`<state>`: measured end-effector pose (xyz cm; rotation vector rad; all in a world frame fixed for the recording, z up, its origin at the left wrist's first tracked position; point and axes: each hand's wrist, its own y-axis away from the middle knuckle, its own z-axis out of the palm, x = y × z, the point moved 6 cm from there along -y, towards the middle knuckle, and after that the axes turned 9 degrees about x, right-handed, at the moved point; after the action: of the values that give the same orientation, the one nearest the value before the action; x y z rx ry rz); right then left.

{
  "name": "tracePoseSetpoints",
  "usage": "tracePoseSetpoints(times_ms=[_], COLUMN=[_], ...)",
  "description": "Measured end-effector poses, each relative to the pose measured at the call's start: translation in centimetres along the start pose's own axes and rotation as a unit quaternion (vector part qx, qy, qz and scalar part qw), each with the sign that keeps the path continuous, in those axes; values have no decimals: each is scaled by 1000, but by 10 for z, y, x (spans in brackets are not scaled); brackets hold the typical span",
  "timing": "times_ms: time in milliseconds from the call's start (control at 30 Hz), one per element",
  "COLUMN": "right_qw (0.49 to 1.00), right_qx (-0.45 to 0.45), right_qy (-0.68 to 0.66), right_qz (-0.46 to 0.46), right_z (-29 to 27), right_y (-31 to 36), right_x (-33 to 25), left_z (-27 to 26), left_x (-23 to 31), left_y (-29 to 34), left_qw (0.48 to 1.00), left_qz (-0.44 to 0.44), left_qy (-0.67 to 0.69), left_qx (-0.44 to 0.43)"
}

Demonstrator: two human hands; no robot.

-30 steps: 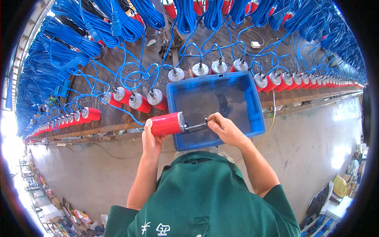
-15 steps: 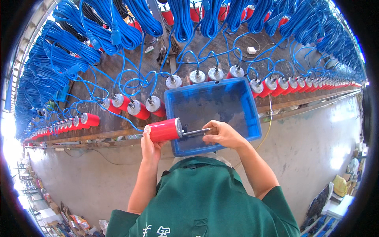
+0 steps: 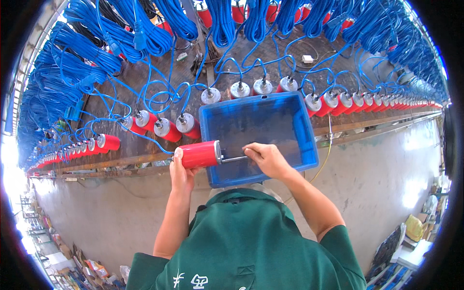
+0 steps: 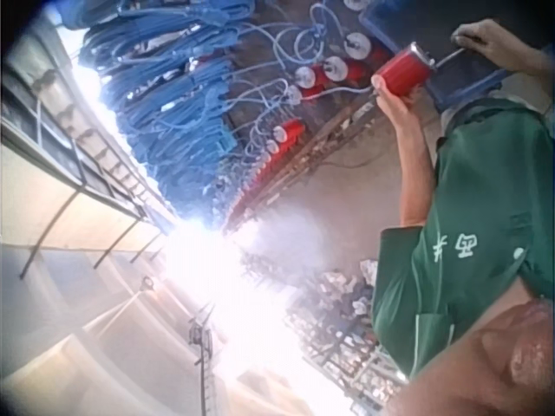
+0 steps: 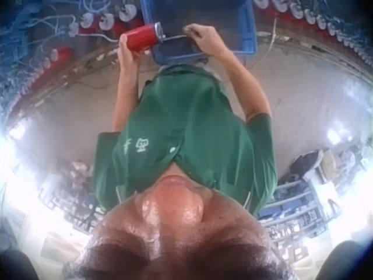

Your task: The person takes a red cylinder from a row, inserts a internal tube and valve assembly, and then dips the cylinder into a blue water container to check for leaks.

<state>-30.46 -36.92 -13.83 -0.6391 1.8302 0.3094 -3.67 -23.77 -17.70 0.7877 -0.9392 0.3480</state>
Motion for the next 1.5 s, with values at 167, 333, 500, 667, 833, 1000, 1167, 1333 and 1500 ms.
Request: tracePoseSetpoints(times_ms=[167, 333, 500, 667, 833, 1000, 1167, 1333, 1500], right_qw=[936, 976, 924, 995, 936, 948, 970, 986, 967], right_qx=[-66, -73, -106, -9, -44, -111, -76, -30, 8], right_qy=[-202, -89, -73, 50, -160, -207, -61, 18, 110], right_qz=[282, 185, 360, -80, 310, 216, 222, 163, -228], right_z=[8, 1, 14, -17, 6, 1, 5, -5, -17], right_y=[11, 9, 8, 1, 9, 17, -3, -5, 2], right_x=[25, 18, 46, -9, 20, 23, 28, 14, -19], left_z=[-2, 1, 1, 0, 0, 5, 3, 1, 3], left_x=[-1, 0, 2, 1, 0, 3, 1, 2, 0], left_y=[0, 2, -3, 0, 0, 5, 2, 2, 3], left_qw=[1000, 1000, 1000, 1000, 1000, 1000, 1000, 1000, 999], left_qz=[5, 15, 17, 12, 13, 17, 21, 23, 21], left_qy=[-7, 2, -11, -8, -4, -3, -12, -12, 8], left_qx=[-5, -5, -18, -5, -6, -1, -13, -17, -24])
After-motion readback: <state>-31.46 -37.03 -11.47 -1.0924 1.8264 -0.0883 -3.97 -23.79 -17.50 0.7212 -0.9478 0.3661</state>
